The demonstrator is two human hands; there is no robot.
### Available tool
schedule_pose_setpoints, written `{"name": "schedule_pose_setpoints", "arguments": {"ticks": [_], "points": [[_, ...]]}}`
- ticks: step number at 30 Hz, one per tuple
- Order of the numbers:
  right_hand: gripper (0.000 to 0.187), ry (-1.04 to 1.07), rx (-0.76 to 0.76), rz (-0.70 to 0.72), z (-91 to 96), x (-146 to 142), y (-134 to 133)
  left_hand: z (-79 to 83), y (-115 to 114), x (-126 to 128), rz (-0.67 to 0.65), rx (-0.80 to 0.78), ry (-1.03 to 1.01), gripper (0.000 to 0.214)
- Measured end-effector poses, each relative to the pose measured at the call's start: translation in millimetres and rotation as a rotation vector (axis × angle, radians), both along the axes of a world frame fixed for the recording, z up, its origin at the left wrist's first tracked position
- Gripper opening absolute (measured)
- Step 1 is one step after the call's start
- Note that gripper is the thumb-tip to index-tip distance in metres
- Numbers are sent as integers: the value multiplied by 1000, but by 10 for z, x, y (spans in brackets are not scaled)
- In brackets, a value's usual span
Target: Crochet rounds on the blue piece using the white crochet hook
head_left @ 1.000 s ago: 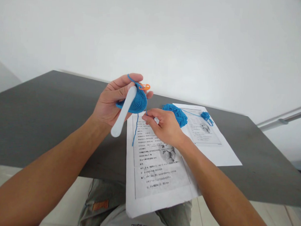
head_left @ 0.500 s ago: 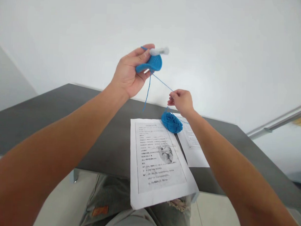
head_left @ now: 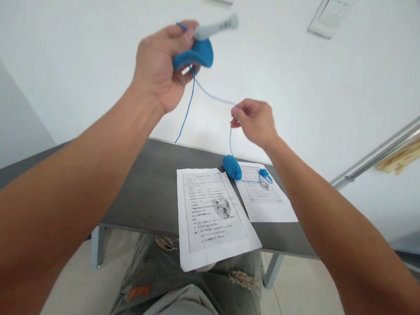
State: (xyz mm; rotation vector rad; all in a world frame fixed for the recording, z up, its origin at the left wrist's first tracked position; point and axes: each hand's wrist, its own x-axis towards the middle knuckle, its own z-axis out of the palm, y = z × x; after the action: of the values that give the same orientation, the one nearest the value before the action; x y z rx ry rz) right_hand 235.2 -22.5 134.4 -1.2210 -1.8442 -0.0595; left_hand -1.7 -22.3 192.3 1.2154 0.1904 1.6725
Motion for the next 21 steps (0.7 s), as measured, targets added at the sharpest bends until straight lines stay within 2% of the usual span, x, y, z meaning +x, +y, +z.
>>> {"name": "schedule_pose_setpoints", "arguments": {"ticks": [3, 7, 10, 13, 17, 21], "points": [[8, -147, -75, 42, -397, -116, -401, -346, -140, -22, 41, -42, 58, 12], [32, -243, -169, 36, -994, -160, -873, -790, -379, -100, 27, -122, 107, 5], [37, -262, -238, -3, -1402, -116, -1193, -1051, -578, -219, 37, -206, 107, 7], [39, -253, -286, -40, -1734, -44, -1460, -1258, -747, -337, 79, -230, 101, 9], [40, -249, -297, -70, -1993, 7, -1693, -1436, -950, -403, 121, -257, 130, 14], [39, -275, -269, -75, -2054, -45, -1792, -1508, -1174, -378, 125, -263, 201, 14]]}}
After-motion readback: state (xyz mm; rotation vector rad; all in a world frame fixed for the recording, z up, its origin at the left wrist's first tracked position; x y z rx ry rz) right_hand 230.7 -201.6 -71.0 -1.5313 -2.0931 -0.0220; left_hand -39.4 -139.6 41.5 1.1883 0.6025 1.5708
